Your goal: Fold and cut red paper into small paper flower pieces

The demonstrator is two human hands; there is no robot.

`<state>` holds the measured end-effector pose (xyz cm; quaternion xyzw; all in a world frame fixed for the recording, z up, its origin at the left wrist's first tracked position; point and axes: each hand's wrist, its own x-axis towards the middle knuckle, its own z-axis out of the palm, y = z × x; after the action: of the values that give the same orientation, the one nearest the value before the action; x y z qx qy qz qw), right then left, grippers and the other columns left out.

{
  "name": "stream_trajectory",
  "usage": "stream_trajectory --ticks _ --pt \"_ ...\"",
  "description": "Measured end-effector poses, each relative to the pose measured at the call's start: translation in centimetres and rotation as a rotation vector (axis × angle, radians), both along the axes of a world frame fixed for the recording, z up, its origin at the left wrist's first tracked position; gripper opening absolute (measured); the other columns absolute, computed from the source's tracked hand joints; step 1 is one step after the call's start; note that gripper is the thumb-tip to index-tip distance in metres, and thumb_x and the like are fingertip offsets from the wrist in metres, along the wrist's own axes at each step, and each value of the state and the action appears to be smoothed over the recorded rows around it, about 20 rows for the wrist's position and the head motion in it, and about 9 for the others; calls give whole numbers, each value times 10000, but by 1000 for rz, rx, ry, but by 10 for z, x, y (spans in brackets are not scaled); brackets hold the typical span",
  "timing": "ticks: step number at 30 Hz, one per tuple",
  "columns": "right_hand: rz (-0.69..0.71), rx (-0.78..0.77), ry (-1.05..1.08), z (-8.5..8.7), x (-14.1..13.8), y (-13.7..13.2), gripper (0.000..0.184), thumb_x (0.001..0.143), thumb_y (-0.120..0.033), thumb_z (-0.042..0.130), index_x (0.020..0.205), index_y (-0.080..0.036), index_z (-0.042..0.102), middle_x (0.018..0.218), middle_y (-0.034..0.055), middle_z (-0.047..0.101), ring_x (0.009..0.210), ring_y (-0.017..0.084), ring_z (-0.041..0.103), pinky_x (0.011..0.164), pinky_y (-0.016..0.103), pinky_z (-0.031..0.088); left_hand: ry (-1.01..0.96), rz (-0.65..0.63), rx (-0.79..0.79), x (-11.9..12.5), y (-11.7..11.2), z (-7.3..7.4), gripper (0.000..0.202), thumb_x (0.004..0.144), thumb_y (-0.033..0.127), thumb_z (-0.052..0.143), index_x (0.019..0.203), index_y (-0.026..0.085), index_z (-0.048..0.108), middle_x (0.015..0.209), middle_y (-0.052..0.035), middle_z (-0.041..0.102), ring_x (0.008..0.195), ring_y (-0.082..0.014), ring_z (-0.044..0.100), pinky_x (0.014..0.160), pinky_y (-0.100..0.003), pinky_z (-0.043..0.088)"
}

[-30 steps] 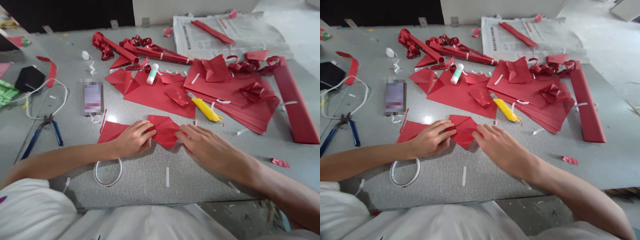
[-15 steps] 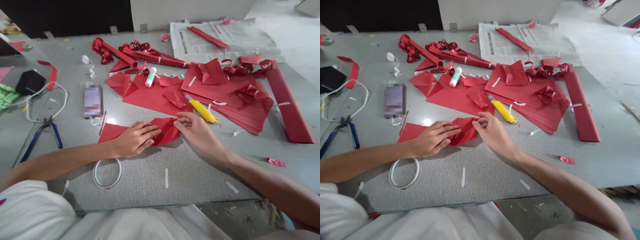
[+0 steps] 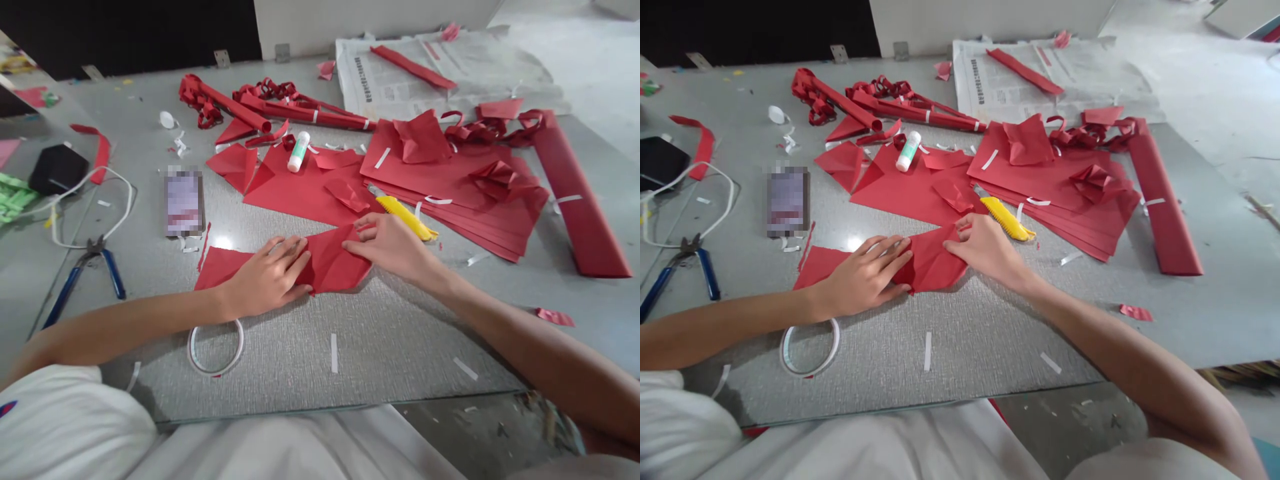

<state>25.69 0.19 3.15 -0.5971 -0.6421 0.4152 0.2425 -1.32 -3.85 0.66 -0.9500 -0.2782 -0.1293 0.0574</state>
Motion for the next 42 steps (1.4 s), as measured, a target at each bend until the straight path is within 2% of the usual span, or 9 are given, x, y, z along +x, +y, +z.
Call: stream_trajectory --ticks 4,9,12,17,20,24,30,36,42 --pt "33 156 -131 -1 -2 -3 276 854 -357 802 715 -246 591 566 -31 597 578 183 601 581 336 464 -11 -20 -5 1 0 -1 493 1127 379 550 1404 -15 657 1478 -294 678 1410 -383 646 1123 -535 581" --pt "111 409 -276 -9 -6 -13 25 917 -219 711 911 -234 693 713 17 714 657 215 680 683 363 525 -70 -33 -41 1 3 -4 521 1118 373 526 1390 -56 639 1427 -313 694 1372 -399 667 1110 -545 604" --pt "167 542 -347 -17 -4 -17 77 987 -200 644 1007 -214 717 861 79 779 757 246 738 697 373 569 -66 -23 -94 2 4 -4 500 1099 341 539 1442 -16 611 1500 -300 650 1444 -396 612 1149 -561 580" --pt "476 865 -378 -23 8 -24 290 1105 -121 440 1180 -181 713 1193 167 807 1056 278 778 860 425 661 -21 -19 -165 4 4 -3 531 1085 310 553 1560 75 520 1567 -261 602 1465 -379 592 1167 -555 560" --pt "689 1008 -419 -19 18 -27 337 1105 -90 422 1272 -155 708 1321 200 780 1121 286 764 928 460 672 -69 1 -165 4 2 -5 489 1083 318 559 1498 61 555 1548 -259 617 1466 -376 584 1158 -546 569" --pt "832 1040 -422 -15 21 -29 412 1099 -87 428 1420 -155 678 1377 193 766 1191 294 740 970 485 674 -139 7 -100 3 0 -6 369 1069 306 570 1334 65 658 1445 -256 667 1371 -377 635 1089 -554 616" --pt "860 1022 -404 -14 14 -34 410 1113 -101 459 1447 -161 688 1313 149 806 1226 283 717 975 474 681 -151 -44 -17 1 -2 -5 274 1086 272 559 1212 87 717 1156 -180 749 1146 -327 720 965 -505 668" --pt "879 1022 -368 -11 10 -34 350 1118 -115 470 1269 -146 784 1233 137 829 1161 280 722 920 445 701 -148 -25 -44 0 -2 -3 278 1120 298 535 1216 102 708 1145 -160 743 1113 -302 716 968 -482 660" --pt "899 997 -312 -13 10 -31 348 1123 -119 468 1255 -145 789 1233 142 829 1169 281 726 909 462 715 -76 -45 -60 -2 -1 -1 395 1146 409 543 1379 116 670 1150 -141 722 1093 -289 706 949 -460 656"
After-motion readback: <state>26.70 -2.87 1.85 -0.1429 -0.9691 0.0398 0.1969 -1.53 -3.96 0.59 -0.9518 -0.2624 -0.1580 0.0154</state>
